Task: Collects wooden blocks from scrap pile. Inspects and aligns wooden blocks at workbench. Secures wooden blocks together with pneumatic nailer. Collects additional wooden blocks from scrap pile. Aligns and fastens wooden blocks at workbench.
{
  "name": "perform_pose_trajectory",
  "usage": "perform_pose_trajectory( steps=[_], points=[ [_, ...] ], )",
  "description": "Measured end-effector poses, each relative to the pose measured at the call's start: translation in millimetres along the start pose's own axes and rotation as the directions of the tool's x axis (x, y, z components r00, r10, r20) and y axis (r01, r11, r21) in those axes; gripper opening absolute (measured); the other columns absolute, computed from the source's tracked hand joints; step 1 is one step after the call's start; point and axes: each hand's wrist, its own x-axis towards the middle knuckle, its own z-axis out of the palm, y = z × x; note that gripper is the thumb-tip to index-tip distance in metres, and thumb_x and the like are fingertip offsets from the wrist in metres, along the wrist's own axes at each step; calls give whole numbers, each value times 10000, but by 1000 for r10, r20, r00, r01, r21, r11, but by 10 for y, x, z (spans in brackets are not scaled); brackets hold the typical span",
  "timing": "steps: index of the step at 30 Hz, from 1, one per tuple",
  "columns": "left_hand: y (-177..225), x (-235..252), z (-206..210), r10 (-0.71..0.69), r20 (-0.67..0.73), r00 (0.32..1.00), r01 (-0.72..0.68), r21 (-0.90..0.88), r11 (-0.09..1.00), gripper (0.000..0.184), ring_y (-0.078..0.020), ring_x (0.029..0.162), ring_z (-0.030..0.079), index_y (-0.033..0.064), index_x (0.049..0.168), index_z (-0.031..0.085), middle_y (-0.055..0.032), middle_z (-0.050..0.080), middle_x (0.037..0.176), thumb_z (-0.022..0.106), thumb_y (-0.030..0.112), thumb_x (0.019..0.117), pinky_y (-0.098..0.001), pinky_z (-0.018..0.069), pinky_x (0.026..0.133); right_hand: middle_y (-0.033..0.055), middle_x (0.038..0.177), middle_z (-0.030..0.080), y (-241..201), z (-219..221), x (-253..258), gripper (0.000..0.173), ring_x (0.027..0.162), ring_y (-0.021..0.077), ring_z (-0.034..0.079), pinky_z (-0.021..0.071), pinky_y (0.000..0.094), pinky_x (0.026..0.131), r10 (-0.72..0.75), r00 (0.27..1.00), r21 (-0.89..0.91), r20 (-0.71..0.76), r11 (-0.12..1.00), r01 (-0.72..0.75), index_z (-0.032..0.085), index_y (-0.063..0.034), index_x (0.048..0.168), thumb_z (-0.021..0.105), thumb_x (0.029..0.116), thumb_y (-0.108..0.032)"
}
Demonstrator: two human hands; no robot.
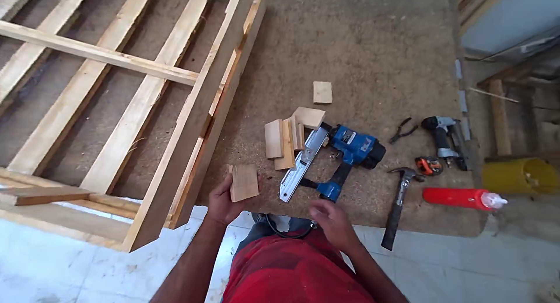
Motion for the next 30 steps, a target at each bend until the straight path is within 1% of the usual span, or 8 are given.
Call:
perform_pose_trajectory(
  steps=[3, 8, 10, 13, 19, 23, 26, 30],
  points=[
    [-77, -74, -30, 15, -105, 994, -3, 119, 993, 565, -377, 1180, 659, 101, 1380, 548, -222, 659, 1289, 703, 389, 919, -554, 553, 992, 68, 1156, 720, -316, -21, 271, 383, 1014, 196, 709, 594, 469, 925, -59, 997, -233, 49, 970, 69, 677, -104, 1272, 643, 1006, -376],
    [-329, -238, 55, 79, -312, 947, -43, 119, 992, 526, -286, 933, 726, 62, 1222, 605, -168, 716, 1048, 750, 399, 845, -481, 613, 851, 113, 1154, 720, -758, 14, 937, 519, 1044, 273, 705, 573, 554, 920, -47, 999, -397, -7, 917, 41, 617, -82, 1360, 602, 1011, -465],
    [-462, -316, 95, 82, -328, 941, -53, 99, 994, 555, -300, 899, 728, 49, 1206, 602, -185, 716, 1012, 761, 426, 833, -487, 614, 828, 140, 1073, 730, -778, 105, 1214, 563, 1005, 315, 710, 571, 590, 873, 9, 1000, -455, 25, 891, 3, 641, -65, 1299, 584, 993, -535],
    [-643, -398, 77, 127, -376, 918, -49, 208, 977, 557, -300, 945, 719, 6, 1277, 520, -206, 697, 1060, 708, 355, 886, -476, 608, 861, 176, 977, 689, -747, 266, 1484, 562, 930, 349, 693, 559, 595, 779, 67, 998, -487, 16, 872, -51, 662, -45, 1076, 570, 976, -590],
    [-557, -142, 133, 328, -449, 831, -12, 576, 818, 489, -229, 953, 669, 16, 1391, 501, -146, 659, 1119, 622, 175, 944, -426, 585, 833, 166, 945, 691, -800, 295, 1493, 436, 917, 347, 697, 557, 591, 739, 35, 999, -520, 3, 854, -29, 670, -64, 994, 543, 999, -482],
    [-462, 57, 195, 296, -469, 832, -35, 487, 872, 388, -252, 1033, 683, 30, 1407, 467, -164, 664, 1189, 494, 194, 1056, -437, 577, 902, 129, 865, 681, -796, 147, 1263, 433, 853, 314, 694, 558, 562, 733, -54, 998, -457, -15, 889, 41, 674, -91, 977, 497, 1040, -481],
    [-484, 79, 229, 272, -468, 841, -62, 416, 907, 339, -251, 997, 694, 38, 1363, 494, -159, 685, 1141, 459, 205, 1070, -427, 582, 885, 118, 843, 706, -696, -32, 1049, 417, 797, 295, 717, 585, 561, 721, -79, 995, -360, -68, 932, 49, 689, -93, 1024, 488, 1058, -457],
    [-556, -61, 176, 249, -500, 829, -51, 375, 926, 375, -263, 1027, 694, 29, 1398, 480, -174, 667, 1217, 442, 237, 1089, -433, 586, 886, 107, 882, 733, -390, -435, 827, 434, 793, 278, 736, 607, 559, 745, -91, 978, -351, -187, 936, 19, 696, -99, 1111, 444, 1083, -451]
  ],
)
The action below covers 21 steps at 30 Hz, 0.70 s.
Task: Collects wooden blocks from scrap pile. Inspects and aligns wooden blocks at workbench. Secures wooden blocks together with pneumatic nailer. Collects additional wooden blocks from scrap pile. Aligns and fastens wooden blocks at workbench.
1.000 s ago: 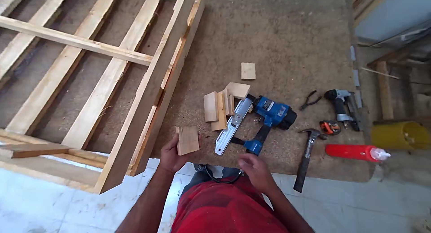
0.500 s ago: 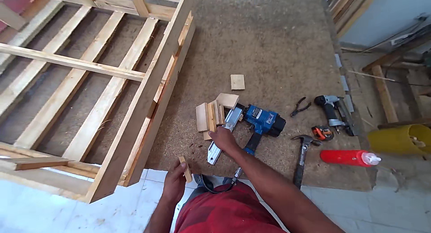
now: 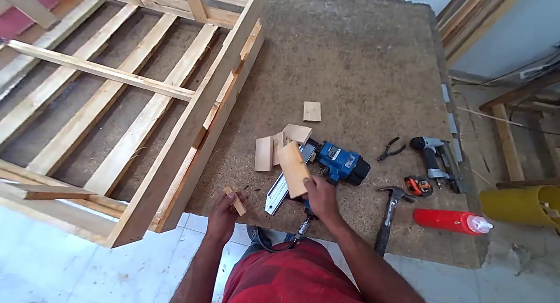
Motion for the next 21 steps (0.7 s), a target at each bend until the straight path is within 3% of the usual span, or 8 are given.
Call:
perform_pose_trajectory(
  steps=[2, 4, 5, 7, 12, 14, 18, 21],
  points=[
    [-50, -62, -95, -12, -13, 1000, 12, -24, 1000, 380, -270, 1032, 699, 16, 1401, 473, -185, 673, 1211, 428, 240, 1097, -438, 588, 891, 144, 987, 718, 147, -140, -64, 419, 897, 331, 713, 573, 584, 784, 16, 996, -149, -93, 988, -30, 676, -93, 1185, 462, 1074, -435],
    [-77, -115, -172, -1, -11, 1000, 1, -44, 999, 371, -273, 1032, 701, 8, 1378, 484, -192, 679, 1203, 440, 223, 1078, -440, 590, 894, 186, 1334, 615, 145, -200, -94, 453, 1201, 379, 619, 527, 587, 980, -81, 972, -282, -220, 959, 16, 623, -61, 1341, 572, 1021, -378],
    [-76, -135, -194, 12, -2, 1000, -12, -51, 999, 369, -277, 1033, 702, 4, 1363, 489, -195, 676, 1203, 462, 212, 1060, -443, 592, 896, 212, 1414, 556, 84, -199, -83, 499, 1286, 404, 554, 488, 583, 1043, -183, 944, -308, -275, 947, 94, 606, -34, 1367, 612, 995, -367],
    [-67, -164, -204, 44, 13, 999, -43, -55, 998, 397, -281, 1037, 696, 6, 1349, 503, -192, 672, 1200, 537, 195, 1001, -447, 592, 895, 225, 1387, 570, -212, -137, -33, 510, 1299, 402, 547, 482, 576, 1063, -334, 905, -301, -262, 920, 253, 622, -21, 1335, 613, 992, -399],
    [-25, -222, -209, 132, 75, 988, -129, -35, 991, 567, -302, 1094, 681, 5, 1408, 470, -213, 653, 1244, 655, 216, 916, -461, 589, 922, 177, 1231, 663, -985, 555, 344, 422, 1172, 354, 632, 547, 540, 959, -414, 903, -331, 117, 841, 428, 690, -31, 1222, 641, 977, -371],
    [-1, -277, -287, 157, 108, 982, -155, -25, 988, 664, -313, 1114, 676, -7, 1410, 461, -223, 646, 1261, 722, 276, 870, -470, 584, 943, 160, 1268, 660, -1060, 693, 527, 387, 1210, 344, 612, 529, 529, 989, -458, 884, -377, 90, 806, 456, 705, -51, 1212, 637, 978, -351],
    [-68, -482, -621, 170, 92, 981, -167, -45, 985, 810, -312, 1099, 679, -28, 1390, 453, -220, 650, 1243, 829, 375, 797, -476, 589, 933, 245, 1461, 536, -1031, 261, 1030, 458, 1356, 422, 510, 459, 596, 1085, -400, 914, -418, -68, 843, 338, 645, -18, 1325, 607, 1000, -338],
    [-232, -624, -925, 136, 49, 989, -130, -109, 985, 868, -326, 1107, 678, -23, 1418, 446, -221, 633, 1283, 856, 375, 764, -486, 594, 920, 286, 1441, 514, -861, -153, 1616, 671, 1318, 488, 501, 470, 677, 1003, -259, 966, -489, -18, 845, 217, 579, -13, 1400, 772, 841, -331]
  ],
)
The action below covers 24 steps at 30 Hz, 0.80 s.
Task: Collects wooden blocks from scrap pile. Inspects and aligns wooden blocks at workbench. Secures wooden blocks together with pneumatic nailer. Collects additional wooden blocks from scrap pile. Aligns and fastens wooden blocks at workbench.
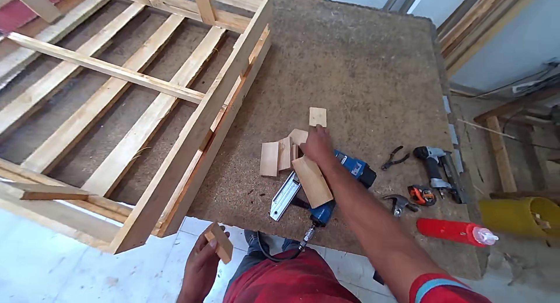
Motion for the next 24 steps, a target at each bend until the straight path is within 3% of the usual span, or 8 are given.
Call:
perform_pose_trajectory(
  steps=[3, 5, 8, 10, 14, 17, 21, 24],
  points=[
    [-69, -110, -139, -8, 18, 1000, 9, -76, 997, 854, -351, 1136, 669, -10, 1419, 460, -239, 622, 1316, 870, 345, 759, -516, 582, 939, 267, 1213, 649, 380, 145, 432, 781, 1128, 463, 640, 532, 693, 883, -35, 970, -44, 239, 998, 47, 568, -10, 1345, 884, 724, -364],
    [-41, -108, -111, 33, 73, 997, -26, -93, 995, 885, -361, 1184, 645, -10, 1449, 435, -249, 594, 1357, 883, 314, 758, -518, 568, 972, 240, 1113, 685, 466, 166, 455, 673, 1033, 434, 679, 547, 679, 826, -29, 976, -20, 215, 999, 34, 611, -23, 1270, 853, 732, -346],
    [134, -27, 73, 143, 149, 978, -140, -28, 990, 962, -349, 1213, 621, 11, 1485, 403, -240, 575, 1380, 909, 335, 733, -489, 563, 983, 188, 1207, 674, 428, -112, 166, 439, 1113, 370, 660, 537, 632, 932, -77, 997, 119, 9, 990, 76, 699, -81, 1262, 710, 932, -370],
    [253, 31, 224, 172, 155, 973, -178, 30, 984, 979, -333, 1187, 644, 26, 1475, 423, -222, 606, 1353, 914, 397, 713, -482, 577, 968, 171, 1170, 688, 410, -219, 2, 378, 1110, 345, 662, 538, 610, 944, -194, 981, 112, -5, 975, 194, 757, -85, 1149, 599, 1026, -406],
    [373, 159, 436, 124, 197, 973, -148, 117, 982, 952, -302, 1146, 669, 56, 1454, 472, -190, 636, 1316, 895, 475, 711, -460, 591, 942, 176, 1175, 689, 402, -72, -208, 284, 1118, 364, 666, 539, 628, 934, -158, 985, 79, 71, 985, 152, 695, -72, 1221, 567, 1035, -245],
    [390, 186, 518, 125, 220, 967, -155, 125, 980, 950, -297, 1155, 667, 71, 1469, 464, -184, 634, 1322, 896, 461, 718, -451, 594, 941, 192, 1213, 680, 321, -114, -496, 440, 1127, 383, 661, 534, 644, 936, -28, 1000, 141, 12, 990, 26, 653, -66, 1299, 608, 1012, -397],
    [285, 129, 570, 95, 210, 973, -110, 58, 992, 983, -328, 1168, 658, 48, 1472, 440, -219, 617, 1333, 907, 446, 704, -475, 588, 949, 259, 1356, 589, 241, 141, -1001, 1015, 1184, 447, 620, 531, 658, 933, 99, 982, 63, 162, 992, -110, 434, -73, 1535, 725, 801, -711],
    [218, 60, 636, 75, 242, 967, -87, 39, 995, 980, -333, 1172, 654, 62, 1471, 434, -220, 608, 1346, 913, 423, 697, -481, 584, 950, 240, 1384, 573, 187, 274, -1201, 1028, 1206, 425, 608, 529, 629, 953, 130, 980, 64, 150, 988, -141, 432, -46, 1522, 820, 744, -594]
  ],
)
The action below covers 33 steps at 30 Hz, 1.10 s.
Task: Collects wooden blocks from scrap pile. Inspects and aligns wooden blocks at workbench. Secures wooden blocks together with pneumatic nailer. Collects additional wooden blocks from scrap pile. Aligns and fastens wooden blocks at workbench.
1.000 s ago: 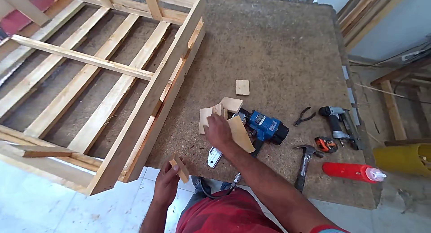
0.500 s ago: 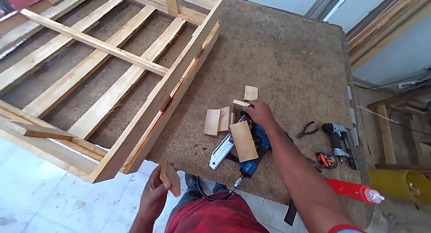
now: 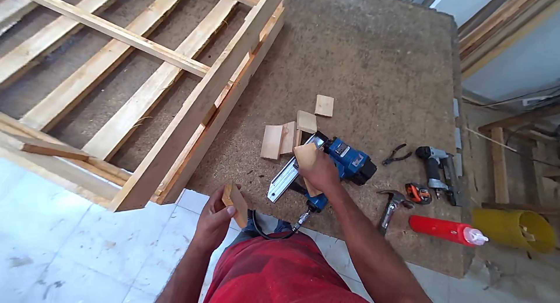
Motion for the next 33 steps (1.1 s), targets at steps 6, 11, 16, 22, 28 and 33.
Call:
perform_pose_trajectory(
  steps=[6, 11, 16, 22, 28, 33],
  points=[
    [224, -102, 394, 155, 192, 969, -171, 73, 983, 957, -305, 1245, 611, 130, 1519, 442, -164, 553, 1445, 913, 380, 724, -468, 571, 984, 58, 1407, 600, -337, -262, -1002, 1025, 1239, 175, 622, 575, 455, 1016, -640, 768, 640, 38, 605, 473, 406, -138, 1551, 906, 681, -346],
    [520, -210, 707, 292, 369, 883, -395, 244, 886, 998, -276, 1290, 583, 81, 1551, 380, -133, 551, 1447, 903, 390, 759, -459, 529, 1082, 70, 1439, 558, -526, -123, -1330, 939, 1304, 158, 575, 535, 416, 1091, -789, 613, 667, -48, 431, 608, 426, -98, 1509, 909, 719, -253],
    [543, -334, 748, 390, 406, 826, -538, 363, 761, 958, -276, 1343, 534, 85, 1525, 404, -124, 514, 1480, 876, 427, 766, -479, 495, 1119, 86, 1421, 559, -523, -83, -1447, 943, 1296, 167, 578, 546, 404, 1083, -805, 585, 663, -97, 387, 641, 407, -68, 1503, 912, 729, -256],
    [527, -357, 786, 400, 400, 825, -546, 378, 748, 945, -285, 1316, 552, 77, 1493, 448, -133, 519, 1461, 900, 438, 745, -481, 521, 1094, 74, 1367, 596, -509, -87, -1485, 927, 1263, 153, 597, 553, 393, 1068, -795, 596, 672, -111, 381, 634, 457, -71, 1482, 908, 756, -429],
    [694, -234, 781, -216, -23, 976, 217, 57, 974, 551, -201, 914, 721, 127, 1274, 588, -85, 726, 1045, 531, 577, 961, -420, 623, 780, 115, 1472, 540, -490, -317, -1361, 946, 1391, 228, 500, 470, 431, 1144, -855, 483, 359, -187, 398, 844, 476, -86, 1505, 914, 714, -364],
    [632, -285, 974, -466, 96, 879, 458, 98, 884, 690, -183, 986, 711, 161, 1239, 648, -65, 734, 1069, 220, 666, 1043, -396, 608, 850, 119, 1435, 584, -639, -313, -1361, 827, 1375, 266, 528, 454, 470, 1153, -942, 265, 101, -206, 249, 963, 529, -65, 1420, 901, 735, -342]
  ],
)
